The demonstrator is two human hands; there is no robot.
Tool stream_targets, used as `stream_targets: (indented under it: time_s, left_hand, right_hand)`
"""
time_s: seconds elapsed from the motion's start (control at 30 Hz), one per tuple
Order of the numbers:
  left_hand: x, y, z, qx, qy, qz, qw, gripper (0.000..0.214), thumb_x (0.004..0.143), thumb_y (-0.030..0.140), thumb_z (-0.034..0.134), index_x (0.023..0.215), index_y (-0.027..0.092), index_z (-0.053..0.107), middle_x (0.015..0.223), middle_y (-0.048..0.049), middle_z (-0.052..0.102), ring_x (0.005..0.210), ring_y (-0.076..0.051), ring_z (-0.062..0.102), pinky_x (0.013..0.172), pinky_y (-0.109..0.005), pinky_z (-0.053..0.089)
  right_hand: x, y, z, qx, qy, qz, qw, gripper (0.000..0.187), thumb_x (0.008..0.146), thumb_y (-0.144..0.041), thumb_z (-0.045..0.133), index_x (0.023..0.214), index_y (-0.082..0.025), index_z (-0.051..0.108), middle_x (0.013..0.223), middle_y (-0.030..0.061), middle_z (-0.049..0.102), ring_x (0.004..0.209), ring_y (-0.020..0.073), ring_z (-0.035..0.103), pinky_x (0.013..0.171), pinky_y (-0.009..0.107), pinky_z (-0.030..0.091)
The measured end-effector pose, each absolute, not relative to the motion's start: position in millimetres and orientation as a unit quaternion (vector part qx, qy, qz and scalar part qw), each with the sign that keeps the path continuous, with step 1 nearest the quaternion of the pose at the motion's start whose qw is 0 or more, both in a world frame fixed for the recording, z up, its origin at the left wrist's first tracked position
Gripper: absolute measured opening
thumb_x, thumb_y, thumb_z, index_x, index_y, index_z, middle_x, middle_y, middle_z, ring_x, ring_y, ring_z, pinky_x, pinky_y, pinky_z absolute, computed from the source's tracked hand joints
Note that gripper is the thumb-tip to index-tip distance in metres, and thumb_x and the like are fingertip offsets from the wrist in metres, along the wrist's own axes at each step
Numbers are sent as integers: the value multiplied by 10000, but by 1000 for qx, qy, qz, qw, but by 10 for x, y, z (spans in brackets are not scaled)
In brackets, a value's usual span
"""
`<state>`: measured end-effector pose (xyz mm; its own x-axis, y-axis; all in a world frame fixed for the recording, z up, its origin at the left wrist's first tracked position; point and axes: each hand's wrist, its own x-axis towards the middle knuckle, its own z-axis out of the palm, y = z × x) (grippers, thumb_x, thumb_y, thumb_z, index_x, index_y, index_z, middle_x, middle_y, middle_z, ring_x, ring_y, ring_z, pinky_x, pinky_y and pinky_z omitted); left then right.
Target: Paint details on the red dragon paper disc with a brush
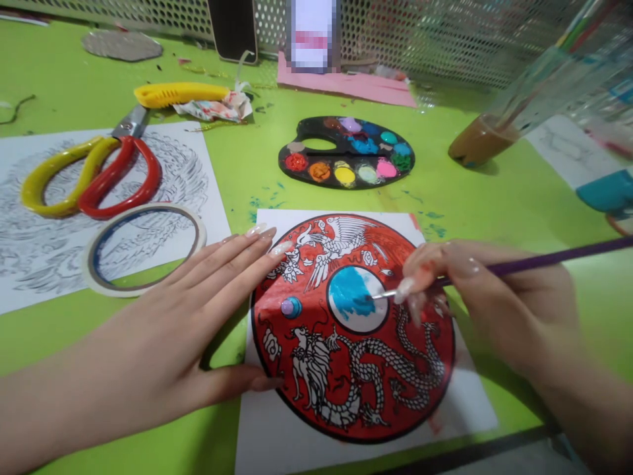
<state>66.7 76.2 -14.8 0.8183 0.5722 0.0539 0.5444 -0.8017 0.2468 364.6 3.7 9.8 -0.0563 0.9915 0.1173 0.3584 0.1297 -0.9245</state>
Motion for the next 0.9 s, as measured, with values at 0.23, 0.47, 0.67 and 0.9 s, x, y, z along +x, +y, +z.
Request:
stream_targets:
  time_s: [0.23,0.47,0.67,0.9]
  left_hand:
    - [665,773,-145,955,277,51,92,824,910,721,296,1561,296,23,1640,-19,125,1482,-298,249,1185,-533,323]
    - [657,795,-159,959,263,62,85,817,917,690,337,1565,277,59,1637,-12,142,1474,-299,271,1193,-494,318]
    - [670,757,-143,953,283,51,91,770,937,690,268,1561,297,46,1643,29,109,1497,-245,213,1238,-423,217]
    - [664,762,-139,954,277,57,94,782,935,699,287,1561,290,57,1642,15,128,1491,-256,230,1223,-440,248]
  right_hand:
    - [3562,73,61,-534,-567,465,421,176,957,-302,597,846,-252,724,777,-33,715,702,62,692,649,83,551]
    - [3523,124,71,-563,-587,424,400,255,937,-359,620,735,-236,714,671,-46,701,601,28,658,563,38,506]
    - [3517,109,84,-564,-593,414,399,277,944,-383,601,741,-231,713,653,-23,700,577,65,667,534,101,534]
    - [3510,105,96,-564,-594,417,394,277,957,-368,583,753,-222,703,685,-38,701,611,56,664,565,98,523]
